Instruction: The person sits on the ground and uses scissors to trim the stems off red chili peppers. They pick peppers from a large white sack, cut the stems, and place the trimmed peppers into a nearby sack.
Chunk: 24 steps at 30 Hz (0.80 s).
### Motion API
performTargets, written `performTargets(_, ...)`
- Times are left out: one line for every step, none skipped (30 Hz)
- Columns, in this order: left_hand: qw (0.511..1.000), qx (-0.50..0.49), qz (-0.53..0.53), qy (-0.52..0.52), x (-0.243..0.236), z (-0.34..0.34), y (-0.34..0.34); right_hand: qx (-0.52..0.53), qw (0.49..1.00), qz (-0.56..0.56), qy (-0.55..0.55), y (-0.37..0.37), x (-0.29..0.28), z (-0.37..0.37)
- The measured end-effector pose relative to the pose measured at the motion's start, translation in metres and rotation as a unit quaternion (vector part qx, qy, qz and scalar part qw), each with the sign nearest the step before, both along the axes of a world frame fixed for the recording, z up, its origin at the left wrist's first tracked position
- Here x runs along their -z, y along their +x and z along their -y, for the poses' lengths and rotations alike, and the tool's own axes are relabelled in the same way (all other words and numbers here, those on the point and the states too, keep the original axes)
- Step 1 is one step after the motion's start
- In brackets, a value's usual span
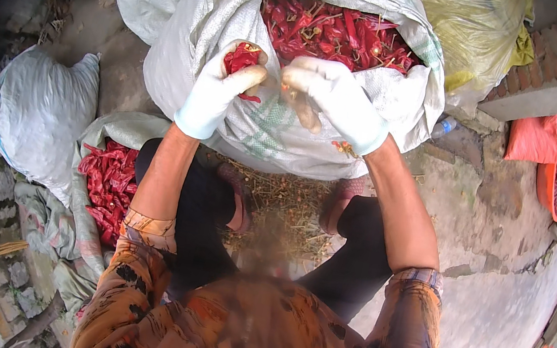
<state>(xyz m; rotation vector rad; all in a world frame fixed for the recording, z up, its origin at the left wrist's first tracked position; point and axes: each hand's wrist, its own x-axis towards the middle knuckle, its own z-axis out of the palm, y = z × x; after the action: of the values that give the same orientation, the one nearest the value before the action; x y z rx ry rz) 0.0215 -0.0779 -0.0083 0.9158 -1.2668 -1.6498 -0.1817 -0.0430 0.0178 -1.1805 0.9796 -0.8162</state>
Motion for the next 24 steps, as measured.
performTargets(0.999, -0.037, 0.008, 0.007, -0.003, 0.000, -0.001, -0.026, 0.990, -0.135, -0.011, 0.005, 0.000, 0.001)
performTargets(0.998, -0.055, 0.012, 0.005, -0.003, 0.004, 0.000, -0.050, 0.962, -0.267, -0.022, 0.011, 0.005, 0.004)
performTargets(0.998, -0.068, 0.014, 0.005, -0.001, 0.006, 0.000, 0.011, 0.962, -0.266, -0.052, 0.012, 0.027, 0.012)
performTargets(0.996, -0.083, 0.017, 0.010, 0.001, 0.006, 0.002, 0.060, 0.957, -0.263, -0.109, 0.013, 0.032, 0.019)
performTargets(0.993, -0.108, 0.022, 0.037, -0.004, 0.005, -0.001, 0.114, 0.946, -0.262, -0.149, 0.011, 0.043, 0.030)
performTargets(0.991, -0.124, 0.012, 0.052, -0.003, 0.007, 0.000, 0.166, 0.932, -0.257, -0.194, 0.014, 0.044, 0.040)
performTargets(0.988, -0.141, 0.001, 0.067, 0.002, 0.008, 0.001, 0.194, 0.946, -0.226, -0.127, 0.020, 0.037, 0.046)
performTargets(0.984, -0.159, -0.009, 0.083, 0.007, 0.010, 0.004, 0.203, 0.934, -0.246, -0.160, 0.025, 0.043, 0.058)
performTargets(0.981, -0.160, -0.032, 0.105, 0.016, 0.014, 0.001, 0.211, 0.907, -0.303, -0.204, 0.020, 0.057, 0.073)
performTargets(0.981, -0.156, -0.038, 0.106, 0.015, 0.017, -0.005, 0.215, 0.885, -0.349, -0.221, 0.014, 0.069, 0.087)
performTargets(0.981, -0.154, -0.042, 0.108, 0.014, 0.017, -0.010, 0.218, 0.862, -0.393, -0.236, 0.009, 0.080, 0.101)
performTargets(0.980, -0.155, -0.043, 0.113, 0.014, 0.014, -0.011, 0.204, 0.864, -0.404, -0.221, 0.010, 0.084, 0.108)
performTargets(0.985, -0.140, -0.026, 0.093, 0.014, 0.013, -0.011, 0.192, 0.865, -0.415, -0.205, 0.010, 0.087, 0.115)
performTargets(0.987, -0.137, -0.013, 0.088, 0.011, 0.013, -0.013, 0.180, 0.865, -0.427, -0.189, 0.007, 0.091, 0.119)
performTargets(0.986, -0.140, 0.000, 0.085, 0.005, 0.011, -0.013, 0.204, 0.863, -0.421, -0.192, 0.014, 0.088, 0.115)
performTargets(0.986, -0.142, 0.013, 0.083, 0.002, 0.009, -0.012, 0.223, 0.853, -0.416, -0.223, 0.015, 0.085, 0.110)
performTargets(0.988, -0.133, 0.017, 0.078, 0.007, 0.012, -0.009, 0.245, 0.846, -0.403, -0.249, 0.013, 0.085, 0.104)
performTargets(0.988, -0.133, 0.004, 0.078, 0.008, 0.014, -0.011, 0.267, 0.836, -0.394, -0.274, 0.007, 0.083, 0.097)
performTargets(0.987, -0.138, -0.006, 0.079, 0.009, 0.016, -0.010, 0.272, 0.845, -0.368, -0.277, 0.006, 0.076, 0.087)
performTargets(0.986, -0.143, -0.017, 0.079, 0.010, 0.017, -0.009, 0.278, 0.849, -0.345, -0.286, 0.005, 0.069, 0.079)
performTargets(0.988, -0.137, -0.012, 0.070, 0.010, 0.018, -0.012, 0.281, 0.859, -0.325, -0.278, 0.001, 0.065, 0.073)
performTargets(0.989, -0.131, -0.008, 0.061, 0.010, 0.019, -0.015, 0.284, 0.868, -0.305, -0.269, -0.003, 0.062, 0.068)
performTargets(0.991, -0.126, -0.004, 0.051, 0.010, 0.020, -0.018, 0.292, 0.890, -0.262, -0.231, -0.006, 0.059, 0.063)
performTargets(0.992, -0.118, 0.001, 0.041, 0.011, 0.020, -0.023, 0.287, 0.904, -0.249, -0.198, -0.007, 0.051, 0.054)
